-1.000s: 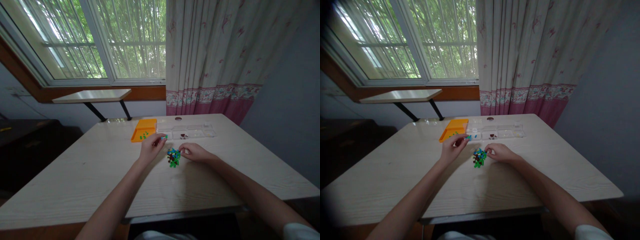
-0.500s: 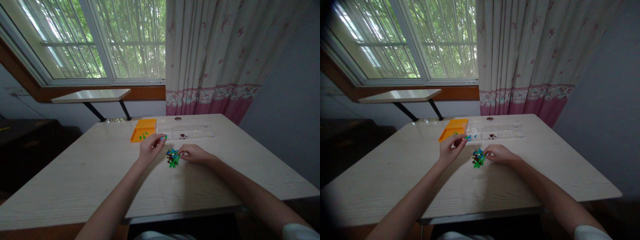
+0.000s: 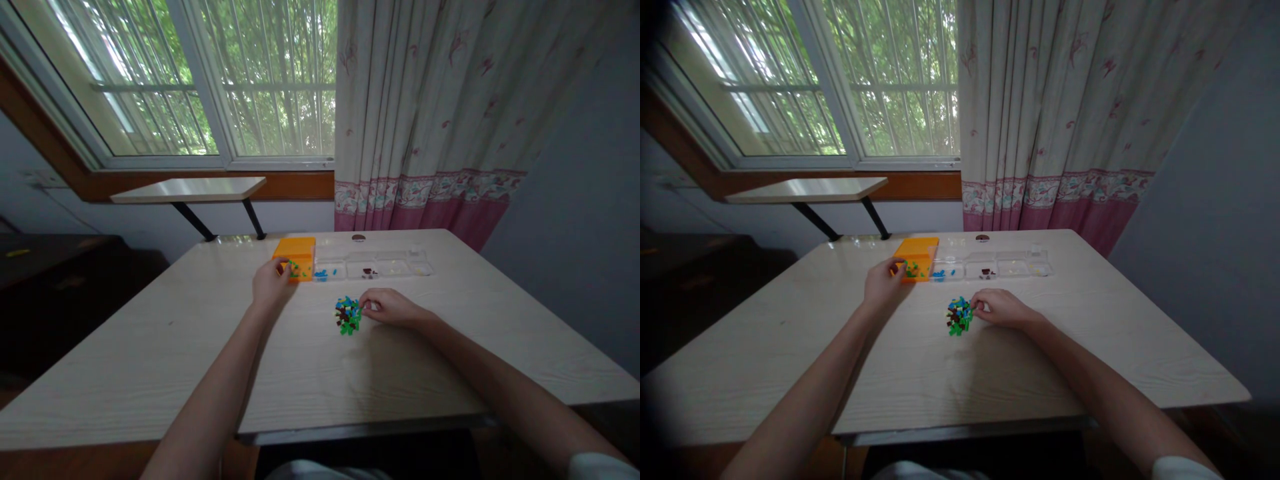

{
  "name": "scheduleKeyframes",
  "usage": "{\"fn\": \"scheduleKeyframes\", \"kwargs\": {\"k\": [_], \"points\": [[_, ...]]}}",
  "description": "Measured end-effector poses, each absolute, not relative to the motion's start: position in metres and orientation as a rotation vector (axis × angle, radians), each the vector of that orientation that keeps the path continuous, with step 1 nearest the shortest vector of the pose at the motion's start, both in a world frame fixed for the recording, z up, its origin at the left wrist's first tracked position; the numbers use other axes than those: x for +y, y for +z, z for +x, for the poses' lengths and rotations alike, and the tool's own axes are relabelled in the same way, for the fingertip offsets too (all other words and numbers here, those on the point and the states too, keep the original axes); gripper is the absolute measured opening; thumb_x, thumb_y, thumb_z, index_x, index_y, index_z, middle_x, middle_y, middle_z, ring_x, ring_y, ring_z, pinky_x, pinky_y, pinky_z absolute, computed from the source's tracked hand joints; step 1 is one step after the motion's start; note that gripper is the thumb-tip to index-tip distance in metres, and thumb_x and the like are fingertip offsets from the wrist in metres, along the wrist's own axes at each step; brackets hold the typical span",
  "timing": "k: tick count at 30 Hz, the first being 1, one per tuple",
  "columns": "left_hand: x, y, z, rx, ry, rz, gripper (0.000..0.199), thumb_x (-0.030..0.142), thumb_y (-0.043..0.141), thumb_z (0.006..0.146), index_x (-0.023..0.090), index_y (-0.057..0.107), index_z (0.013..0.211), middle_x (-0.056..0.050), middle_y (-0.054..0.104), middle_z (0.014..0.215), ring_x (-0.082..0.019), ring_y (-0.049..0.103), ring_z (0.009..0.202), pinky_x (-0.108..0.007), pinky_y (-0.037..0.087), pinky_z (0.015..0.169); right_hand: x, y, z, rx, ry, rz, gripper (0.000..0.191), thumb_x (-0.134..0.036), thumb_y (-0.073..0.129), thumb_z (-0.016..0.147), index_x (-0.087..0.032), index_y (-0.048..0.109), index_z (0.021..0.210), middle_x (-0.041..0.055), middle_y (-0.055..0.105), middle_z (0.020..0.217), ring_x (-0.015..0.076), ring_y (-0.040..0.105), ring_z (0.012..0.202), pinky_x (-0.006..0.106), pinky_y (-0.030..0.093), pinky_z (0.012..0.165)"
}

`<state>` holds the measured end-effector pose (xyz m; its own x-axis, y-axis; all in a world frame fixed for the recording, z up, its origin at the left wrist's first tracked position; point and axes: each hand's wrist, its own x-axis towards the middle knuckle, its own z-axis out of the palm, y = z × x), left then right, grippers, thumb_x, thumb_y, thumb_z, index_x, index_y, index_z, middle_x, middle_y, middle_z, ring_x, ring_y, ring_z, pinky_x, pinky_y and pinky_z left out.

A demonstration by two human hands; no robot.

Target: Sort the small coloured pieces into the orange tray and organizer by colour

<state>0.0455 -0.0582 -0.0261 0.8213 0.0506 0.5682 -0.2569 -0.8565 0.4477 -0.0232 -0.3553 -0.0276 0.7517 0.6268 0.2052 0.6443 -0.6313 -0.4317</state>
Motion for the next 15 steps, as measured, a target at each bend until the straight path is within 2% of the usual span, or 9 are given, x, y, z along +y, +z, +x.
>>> {"fn": "scheduleKeyframes", "kwargs": {"k": [3,7,12,15], "points": [[-0.063,-0.026,0.044,-0.227,0.797,2.448,0.028,0.022,0.048,0.076,0.019,0.058,0.103,-0.003,0.059,0.071,-0.013,0.051,0.059,-0.023,0.034,0.052,-0.355,-0.03,-0.022,-0.877,-0.059,-2.43,0.016,-0.024,0.052,0.076,-0.016,0.059,0.088,0.001,0.059,0.071,0.0106,0.051,0.06,0.02,0.037,0.058],[-0.085,-0.023,0.032,-0.43,0.673,2.411,0.022,0.021,0.047,0.076,0.019,0.062,0.091,-0.004,0.062,0.076,-0.014,0.053,0.066,-0.024,0.038,0.058,-0.354,-0.033,-0.021,-0.771,-0.134,-2.352,0.015,-0.026,0.051,0.077,-0.016,0.059,0.085,-0.0011,0.057,0.063,0.008,0.047,0.052,0.017,0.035,0.051],[-0.13,-0.025,0.005,-0.666,0.224,2.253,0.022,0.026,0.047,0.075,0.016,0.065,0.08,-0.002,0.063,0.069,-0.011,0.052,0.06,-0.021,0.038,0.055,-0.354,-0.033,-0.022,-0.789,-0.367,-2.373,0.018,-0.032,0.053,0.077,-0.017,0.061,0.085,-0.002,0.057,0.058,0.0076,0.048,0.05,0.017,0.034,0.051],[-0.149,-0.031,-0.006,-0.674,-0.03,2.128,0.028,0.033,0.047,0.076,0.013,0.066,0.079,-0.003,0.062,0.062,-0.01,0.051,0.053,-0.02,0.036,0.048,-0.353,-0.033,-0.022,-0.907,-0.507,-2.398,0.02,-0.034,0.052,0.079,-0.018,0.062,0.084,-0.0017,0.057,0.056,0.0079,0.05,0.05,0.018,0.035,0.053]]}}
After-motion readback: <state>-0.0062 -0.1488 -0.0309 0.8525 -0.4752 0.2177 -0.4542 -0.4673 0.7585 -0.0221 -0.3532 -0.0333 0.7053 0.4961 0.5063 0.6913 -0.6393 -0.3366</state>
